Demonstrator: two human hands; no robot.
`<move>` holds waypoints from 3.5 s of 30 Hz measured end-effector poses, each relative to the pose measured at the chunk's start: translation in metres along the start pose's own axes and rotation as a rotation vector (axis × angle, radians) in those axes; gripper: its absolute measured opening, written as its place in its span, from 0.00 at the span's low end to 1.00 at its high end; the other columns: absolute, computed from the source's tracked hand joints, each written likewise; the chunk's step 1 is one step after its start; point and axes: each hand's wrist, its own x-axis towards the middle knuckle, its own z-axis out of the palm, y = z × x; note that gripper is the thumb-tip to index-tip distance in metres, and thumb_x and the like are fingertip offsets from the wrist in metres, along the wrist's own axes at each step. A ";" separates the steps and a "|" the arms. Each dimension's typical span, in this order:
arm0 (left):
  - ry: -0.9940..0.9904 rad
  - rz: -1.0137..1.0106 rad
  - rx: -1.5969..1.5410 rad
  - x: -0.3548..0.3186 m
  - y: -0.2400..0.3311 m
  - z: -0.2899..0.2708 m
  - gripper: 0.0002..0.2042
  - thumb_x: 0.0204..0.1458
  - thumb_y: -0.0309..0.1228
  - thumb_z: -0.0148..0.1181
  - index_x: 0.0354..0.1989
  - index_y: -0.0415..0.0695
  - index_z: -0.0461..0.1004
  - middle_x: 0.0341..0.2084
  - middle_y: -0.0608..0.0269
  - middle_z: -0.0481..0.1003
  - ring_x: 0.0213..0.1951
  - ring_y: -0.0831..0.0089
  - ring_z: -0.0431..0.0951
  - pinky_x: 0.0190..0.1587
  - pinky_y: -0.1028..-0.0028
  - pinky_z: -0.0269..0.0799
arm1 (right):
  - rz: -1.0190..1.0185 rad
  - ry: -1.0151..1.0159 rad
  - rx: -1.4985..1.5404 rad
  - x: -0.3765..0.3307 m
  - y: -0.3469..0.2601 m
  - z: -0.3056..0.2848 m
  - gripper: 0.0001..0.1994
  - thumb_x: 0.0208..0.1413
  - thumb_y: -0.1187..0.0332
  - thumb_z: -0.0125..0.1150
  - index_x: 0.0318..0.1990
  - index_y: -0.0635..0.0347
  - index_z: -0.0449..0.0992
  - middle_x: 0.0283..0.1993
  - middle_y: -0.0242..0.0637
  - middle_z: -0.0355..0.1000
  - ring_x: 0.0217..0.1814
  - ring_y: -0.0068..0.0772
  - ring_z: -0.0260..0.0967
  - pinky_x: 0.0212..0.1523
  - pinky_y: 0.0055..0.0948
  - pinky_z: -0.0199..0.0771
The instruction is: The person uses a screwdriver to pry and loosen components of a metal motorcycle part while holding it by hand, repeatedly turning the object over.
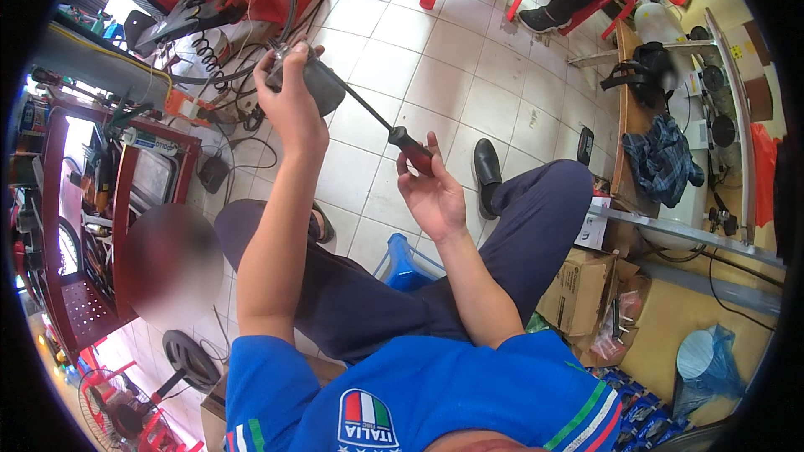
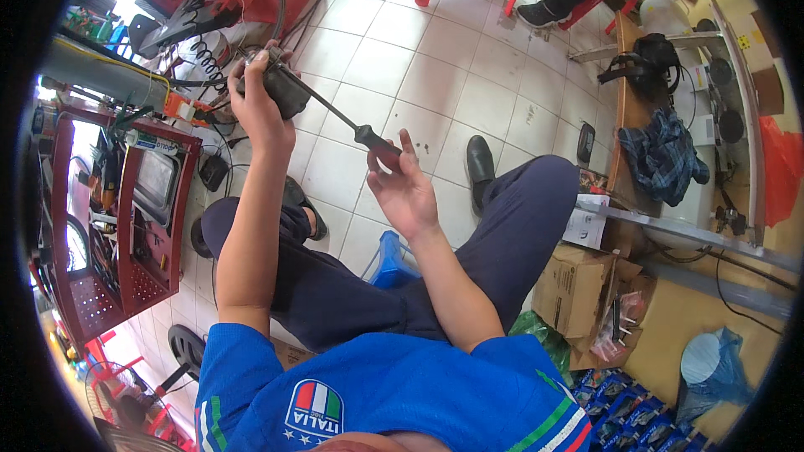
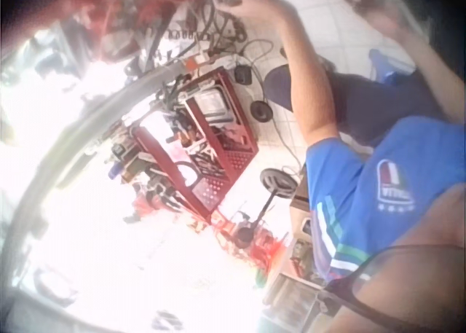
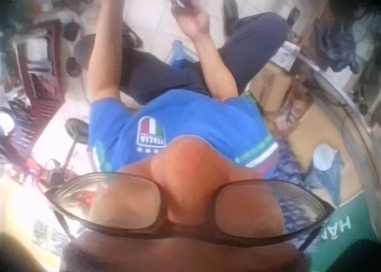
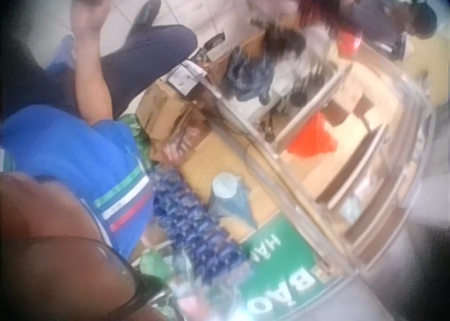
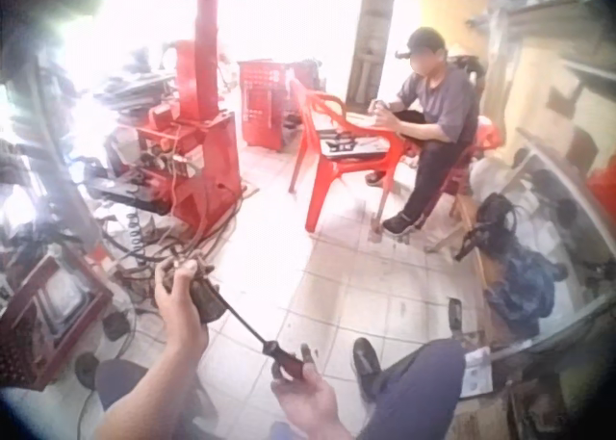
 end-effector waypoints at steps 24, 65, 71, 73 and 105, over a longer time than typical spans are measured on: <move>-0.034 -0.096 -0.014 -0.009 0.013 0.005 0.23 0.58 0.32 0.57 0.58 0.38 0.57 0.51 0.48 0.75 0.48 0.60 0.80 0.41 0.65 0.81 | 0.073 -0.027 -0.145 -0.011 0.001 0.007 0.21 0.72 0.52 0.42 0.67 0.45 0.60 0.63 0.36 0.70 0.52 0.34 0.71 0.54 0.44 0.73; -0.114 0.006 0.124 -0.004 0.013 0.003 0.22 0.58 0.33 0.54 0.57 0.37 0.59 0.49 0.49 0.76 0.47 0.59 0.81 0.42 0.63 0.80 | 0.145 -0.116 -0.431 -0.006 -0.012 -0.013 0.21 0.71 0.58 0.47 0.66 0.50 0.58 0.56 0.39 0.71 0.41 0.27 0.67 0.42 0.33 0.71; -0.111 -0.108 0.013 -0.006 0.014 0.004 0.22 0.58 0.34 0.54 0.57 0.36 0.59 0.51 0.49 0.76 0.47 0.60 0.80 0.40 0.64 0.81 | 0.062 0.097 -0.199 -0.014 0.006 0.025 0.22 0.72 0.54 0.47 0.66 0.53 0.58 0.47 0.42 0.75 0.30 0.26 0.67 0.34 0.33 0.72; -0.101 -0.093 0.013 0.001 0.014 0.002 0.22 0.57 0.33 0.54 0.57 0.37 0.59 0.52 0.49 0.75 0.48 0.60 0.80 0.41 0.63 0.81 | 0.024 0.115 -0.271 -0.013 0.008 0.030 0.23 0.72 0.53 0.46 0.66 0.54 0.58 0.46 0.41 0.74 0.30 0.26 0.67 0.35 0.34 0.73; -0.127 -0.217 -0.041 0.001 0.008 -0.003 0.18 0.58 0.35 0.53 0.54 0.41 0.63 0.51 0.51 0.76 0.50 0.59 0.79 0.45 0.62 0.79 | 0.011 -0.015 -0.406 -0.017 -0.003 0.018 0.29 0.71 0.51 0.48 0.70 0.57 0.52 0.47 0.43 0.75 0.34 0.31 0.74 0.37 0.35 0.78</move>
